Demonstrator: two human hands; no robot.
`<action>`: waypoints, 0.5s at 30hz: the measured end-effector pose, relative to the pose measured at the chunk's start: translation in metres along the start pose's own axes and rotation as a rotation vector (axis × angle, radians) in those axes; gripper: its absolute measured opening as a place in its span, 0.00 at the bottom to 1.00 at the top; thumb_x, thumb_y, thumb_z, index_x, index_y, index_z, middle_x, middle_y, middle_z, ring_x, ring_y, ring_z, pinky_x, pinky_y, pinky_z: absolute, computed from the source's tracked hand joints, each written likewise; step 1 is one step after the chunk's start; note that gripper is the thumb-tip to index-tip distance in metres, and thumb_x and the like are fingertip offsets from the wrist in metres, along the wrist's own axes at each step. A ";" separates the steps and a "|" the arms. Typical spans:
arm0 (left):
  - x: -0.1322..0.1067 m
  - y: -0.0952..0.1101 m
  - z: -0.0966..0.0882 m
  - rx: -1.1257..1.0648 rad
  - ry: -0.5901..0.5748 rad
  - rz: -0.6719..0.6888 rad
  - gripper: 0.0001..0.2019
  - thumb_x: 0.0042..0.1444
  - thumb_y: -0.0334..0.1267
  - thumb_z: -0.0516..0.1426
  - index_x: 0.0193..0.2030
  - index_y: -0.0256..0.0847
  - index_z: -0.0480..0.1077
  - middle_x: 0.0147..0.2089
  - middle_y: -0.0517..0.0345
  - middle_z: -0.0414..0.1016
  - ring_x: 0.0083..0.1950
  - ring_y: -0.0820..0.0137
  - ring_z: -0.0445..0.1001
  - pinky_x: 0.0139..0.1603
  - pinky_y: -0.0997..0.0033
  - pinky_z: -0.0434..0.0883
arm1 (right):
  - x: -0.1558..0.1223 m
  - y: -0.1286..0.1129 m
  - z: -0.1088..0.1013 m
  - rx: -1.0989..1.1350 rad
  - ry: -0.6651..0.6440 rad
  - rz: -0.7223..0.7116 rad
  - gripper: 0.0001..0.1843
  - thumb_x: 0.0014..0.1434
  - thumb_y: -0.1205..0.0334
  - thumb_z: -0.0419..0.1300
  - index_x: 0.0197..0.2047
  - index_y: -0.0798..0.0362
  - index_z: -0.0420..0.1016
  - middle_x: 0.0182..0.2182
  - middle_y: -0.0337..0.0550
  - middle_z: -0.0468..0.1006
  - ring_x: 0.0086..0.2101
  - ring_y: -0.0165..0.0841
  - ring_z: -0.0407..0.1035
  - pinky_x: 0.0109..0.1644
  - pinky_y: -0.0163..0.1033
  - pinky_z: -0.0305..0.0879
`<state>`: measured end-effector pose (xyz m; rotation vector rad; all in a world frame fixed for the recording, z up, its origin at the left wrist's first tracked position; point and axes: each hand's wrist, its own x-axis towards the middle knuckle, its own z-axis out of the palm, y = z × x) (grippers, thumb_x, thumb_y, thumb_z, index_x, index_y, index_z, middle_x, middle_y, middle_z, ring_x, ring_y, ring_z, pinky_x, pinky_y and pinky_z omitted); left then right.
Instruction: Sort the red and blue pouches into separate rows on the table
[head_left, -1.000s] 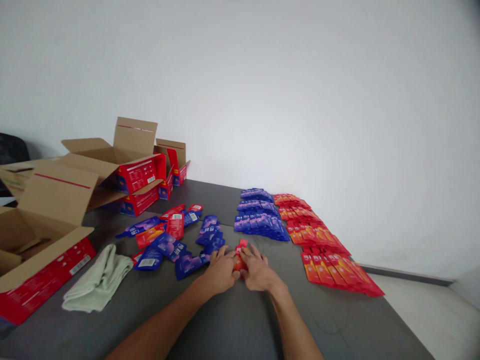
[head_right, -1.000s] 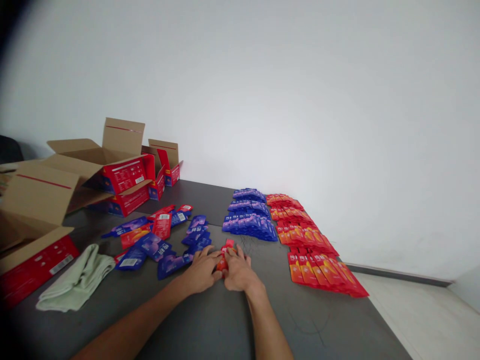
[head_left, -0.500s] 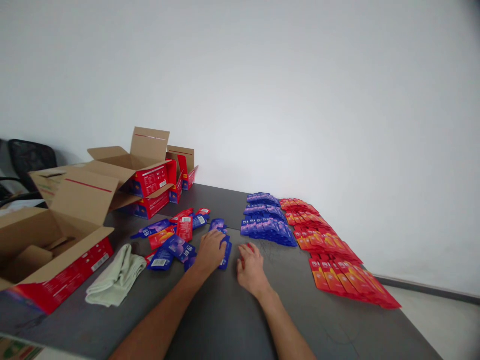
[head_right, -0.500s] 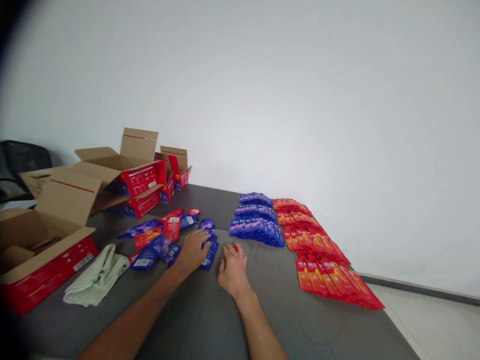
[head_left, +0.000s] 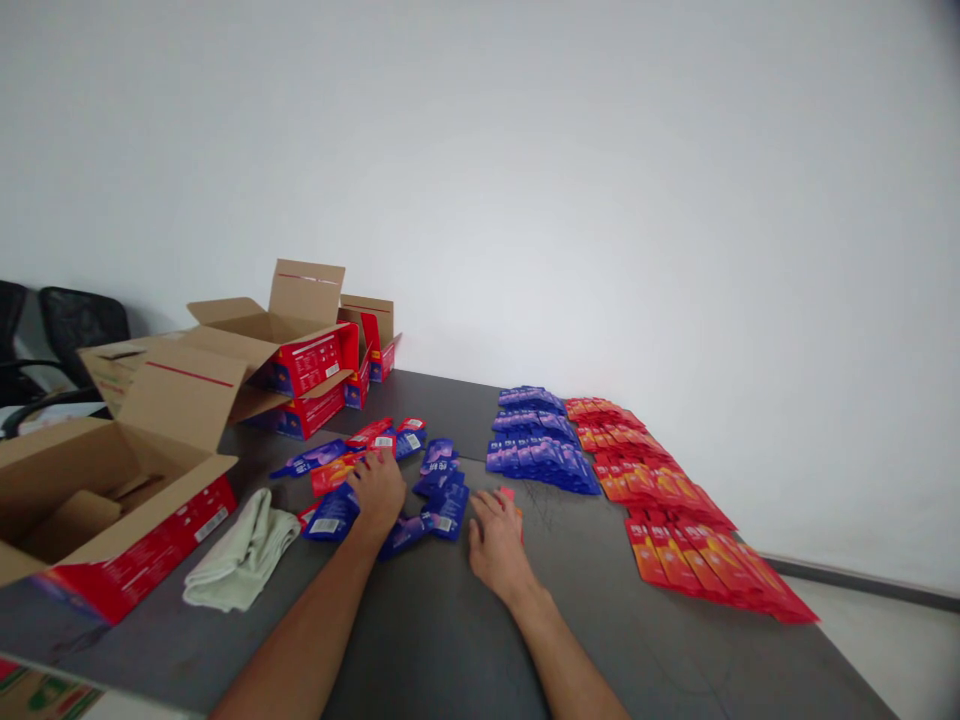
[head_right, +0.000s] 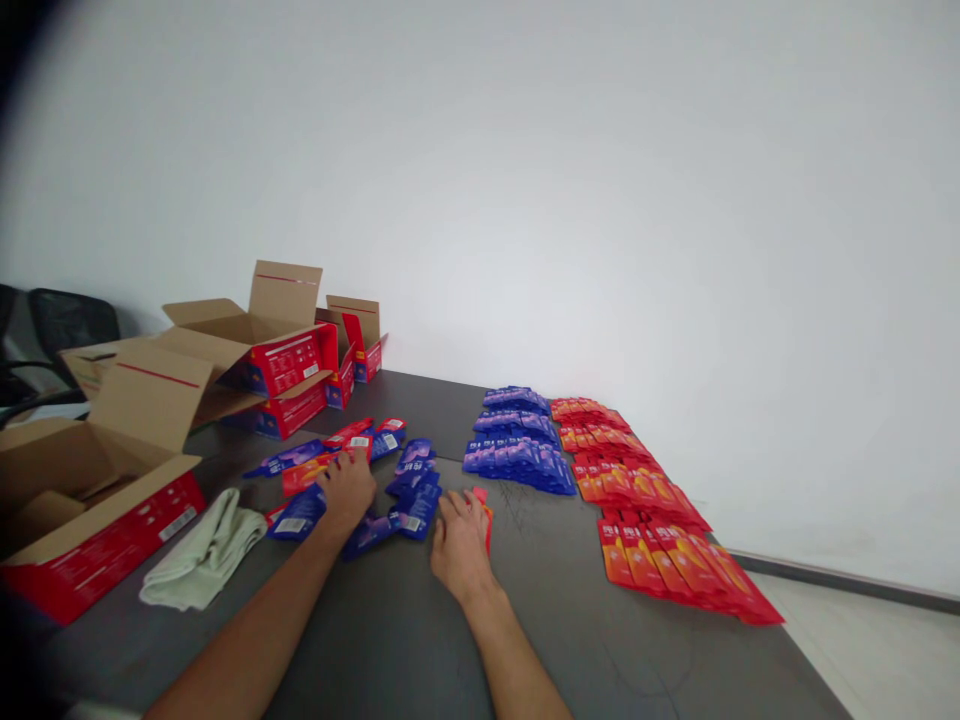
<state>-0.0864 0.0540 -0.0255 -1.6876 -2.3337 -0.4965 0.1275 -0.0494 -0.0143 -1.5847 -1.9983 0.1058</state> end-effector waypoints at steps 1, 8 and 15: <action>0.000 0.001 0.000 -0.006 -0.018 0.017 0.21 0.56 0.32 0.50 0.57 0.34 0.64 0.55 0.36 0.69 0.55 0.50 0.66 0.54 0.49 0.57 | 0.000 0.000 0.000 0.004 -0.001 0.002 0.24 0.59 0.68 0.51 0.58 0.49 0.70 0.58 0.43 0.68 0.60 0.42 0.53 0.64 0.49 0.50; -0.002 0.012 -0.009 -0.088 -0.114 0.114 0.18 0.57 0.34 0.50 0.54 0.36 0.65 0.50 0.42 0.74 0.53 0.54 0.71 0.53 0.54 0.61 | 0.000 0.007 0.000 0.052 0.001 0.027 0.22 0.58 0.67 0.51 0.55 0.50 0.72 0.57 0.45 0.69 0.59 0.42 0.54 0.63 0.48 0.51; -0.006 0.020 -0.016 -0.141 -0.129 0.231 0.15 0.63 0.32 0.44 0.51 0.33 0.66 0.37 0.44 0.78 0.42 0.58 0.77 0.46 0.60 0.65 | 0.001 0.010 -0.001 0.076 0.022 0.035 0.21 0.57 0.68 0.52 0.52 0.50 0.74 0.55 0.45 0.72 0.58 0.43 0.58 0.61 0.50 0.54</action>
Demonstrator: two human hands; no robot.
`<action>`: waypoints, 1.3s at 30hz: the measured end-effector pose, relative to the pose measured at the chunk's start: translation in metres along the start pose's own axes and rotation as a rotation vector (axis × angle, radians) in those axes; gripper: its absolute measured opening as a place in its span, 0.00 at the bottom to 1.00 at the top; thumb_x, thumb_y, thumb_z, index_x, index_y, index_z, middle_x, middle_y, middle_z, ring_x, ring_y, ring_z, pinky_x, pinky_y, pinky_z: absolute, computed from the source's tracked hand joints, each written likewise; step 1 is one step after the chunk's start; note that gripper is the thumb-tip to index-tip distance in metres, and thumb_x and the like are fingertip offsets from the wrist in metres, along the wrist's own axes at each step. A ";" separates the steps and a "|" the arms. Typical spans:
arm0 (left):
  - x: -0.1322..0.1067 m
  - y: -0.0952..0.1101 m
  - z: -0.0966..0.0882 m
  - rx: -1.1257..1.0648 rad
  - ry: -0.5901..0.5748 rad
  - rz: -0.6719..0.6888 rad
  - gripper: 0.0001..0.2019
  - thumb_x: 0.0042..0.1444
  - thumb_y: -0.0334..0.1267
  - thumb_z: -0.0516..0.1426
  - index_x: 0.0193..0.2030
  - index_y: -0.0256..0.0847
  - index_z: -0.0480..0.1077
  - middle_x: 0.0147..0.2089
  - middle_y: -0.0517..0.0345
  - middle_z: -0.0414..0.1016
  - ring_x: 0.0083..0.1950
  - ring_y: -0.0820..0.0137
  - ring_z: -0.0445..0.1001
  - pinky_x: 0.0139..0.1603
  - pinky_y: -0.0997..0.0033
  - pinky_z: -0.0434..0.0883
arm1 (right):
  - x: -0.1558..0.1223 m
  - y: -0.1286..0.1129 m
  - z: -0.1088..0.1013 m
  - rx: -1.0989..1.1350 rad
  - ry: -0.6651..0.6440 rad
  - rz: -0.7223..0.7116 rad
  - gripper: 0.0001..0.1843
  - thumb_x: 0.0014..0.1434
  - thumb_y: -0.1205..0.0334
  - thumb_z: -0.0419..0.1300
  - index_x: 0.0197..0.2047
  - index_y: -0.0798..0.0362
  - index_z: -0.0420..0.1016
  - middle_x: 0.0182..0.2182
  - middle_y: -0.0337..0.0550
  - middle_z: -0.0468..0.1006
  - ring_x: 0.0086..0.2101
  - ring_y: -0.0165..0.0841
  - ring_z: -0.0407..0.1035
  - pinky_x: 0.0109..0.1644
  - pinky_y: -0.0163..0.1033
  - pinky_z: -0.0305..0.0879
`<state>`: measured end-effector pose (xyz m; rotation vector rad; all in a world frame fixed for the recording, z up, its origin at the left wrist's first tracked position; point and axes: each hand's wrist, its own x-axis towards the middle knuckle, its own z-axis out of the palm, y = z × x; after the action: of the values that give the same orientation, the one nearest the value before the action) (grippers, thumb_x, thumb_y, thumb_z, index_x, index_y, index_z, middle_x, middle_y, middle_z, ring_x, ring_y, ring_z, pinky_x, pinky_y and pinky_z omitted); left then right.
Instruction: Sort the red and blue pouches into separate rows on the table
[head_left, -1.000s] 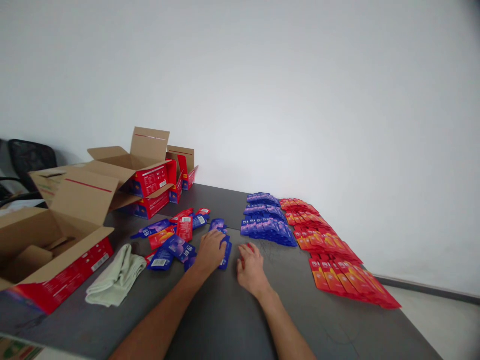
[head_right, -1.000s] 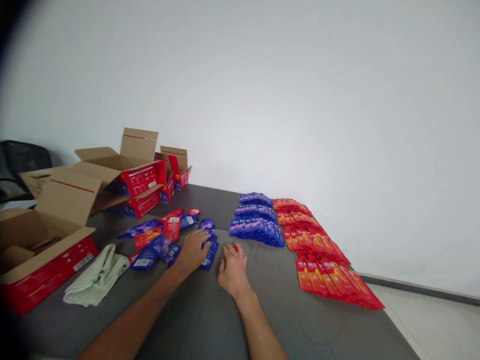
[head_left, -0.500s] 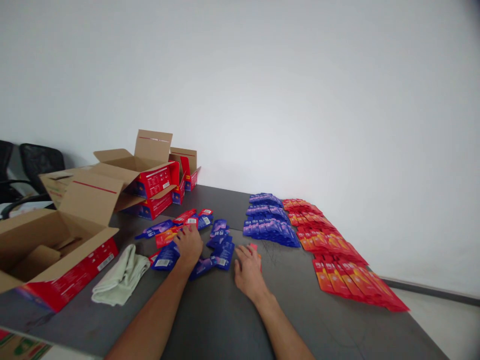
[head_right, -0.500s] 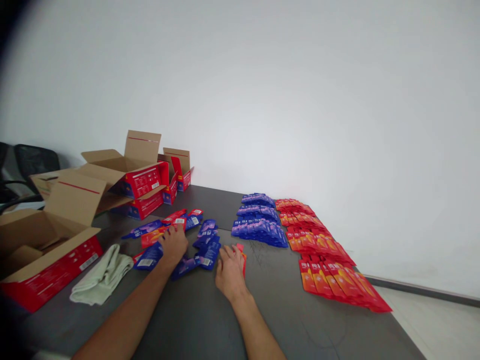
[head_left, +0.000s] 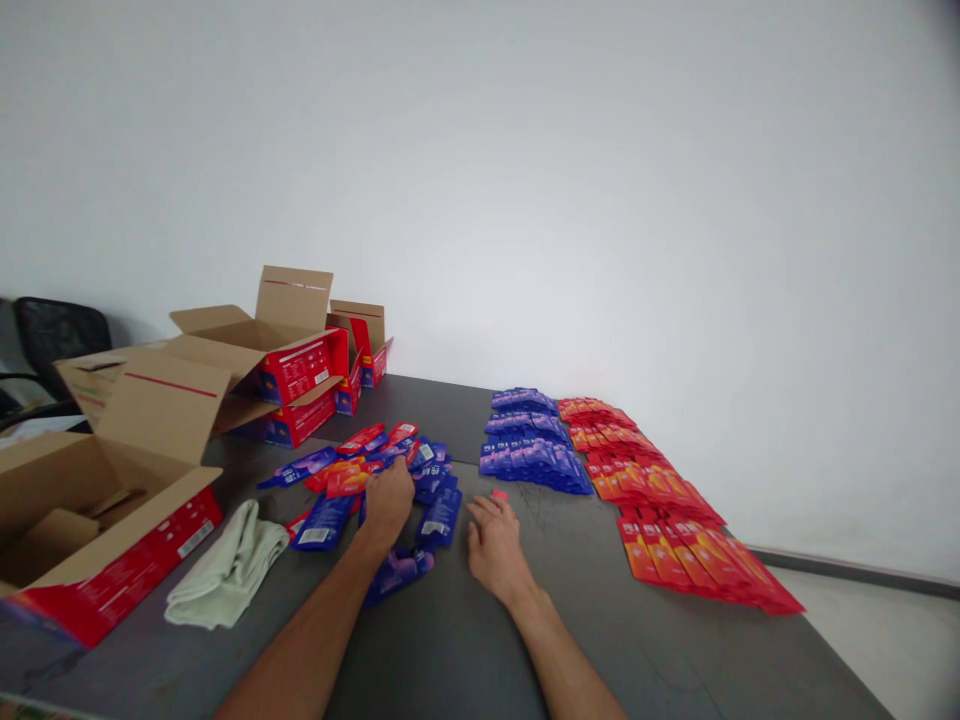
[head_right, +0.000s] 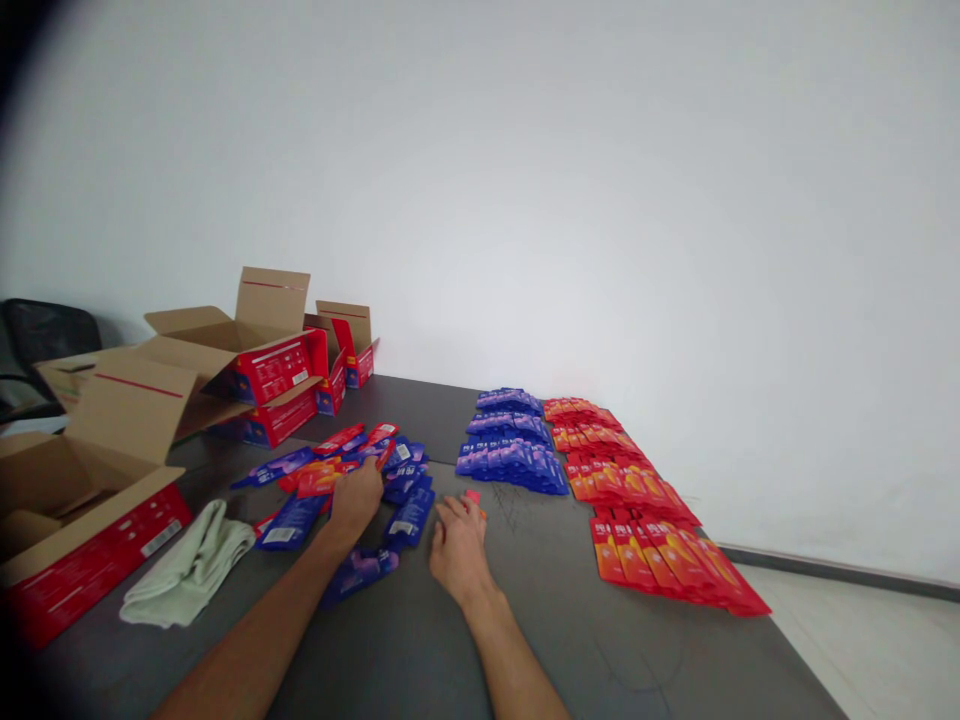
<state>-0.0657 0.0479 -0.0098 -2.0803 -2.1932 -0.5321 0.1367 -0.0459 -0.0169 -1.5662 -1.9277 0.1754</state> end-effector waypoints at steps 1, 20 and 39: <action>0.001 -0.001 -0.001 -0.023 0.017 0.012 0.15 0.63 0.31 0.44 0.51 0.33 0.66 0.37 0.44 0.78 0.42 0.59 0.77 0.45 0.61 0.65 | 0.000 0.001 0.000 0.005 0.006 -0.002 0.21 0.57 0.68 0.52 0.52 0.50 0.75 0.55 0.46 0.72 0.57 0.43 0.58 0.61 0.50 0.55; -0.041 0.064 -0.024 -0.776 0.209 0.489 0.18 0.61 0.36 0.51 0.57 0.46 0.67 0.55 0.52 0.68 0.58 0.63 0.64 0.59 0.57 0.61 | 0.009 0.000 -0.020 0.345 0.072 0.205 0.17 0.60 0.51 0.54 0.34 0.54 0.78 0.27 0.42 0.77 0.29 0.34 0.69 0.36 0.35 0.63; -0.052 0.073 -0.002 -1.437 -0.498 -0.099 0.31 0.49 0.38 0.61 0.59 0.41 0.56 0.38 0.58 0.73 0.29 0.73 0.74 0.28 0.75 0.70 | 0.007 0.020 -0.020 0.772 -0.187 0.477 0.19 0.53 0.46 0.61 0.34 0.56 0.71 0.21 0.39 0.74 0.18 0.26 0.63 0.22 0.30 0.58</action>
<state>0.0098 -0.0003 -0.0083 -2.8128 -2.3896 -2.3733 0.1632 -0.0394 -0.0080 -1.4404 -1.3072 1.1496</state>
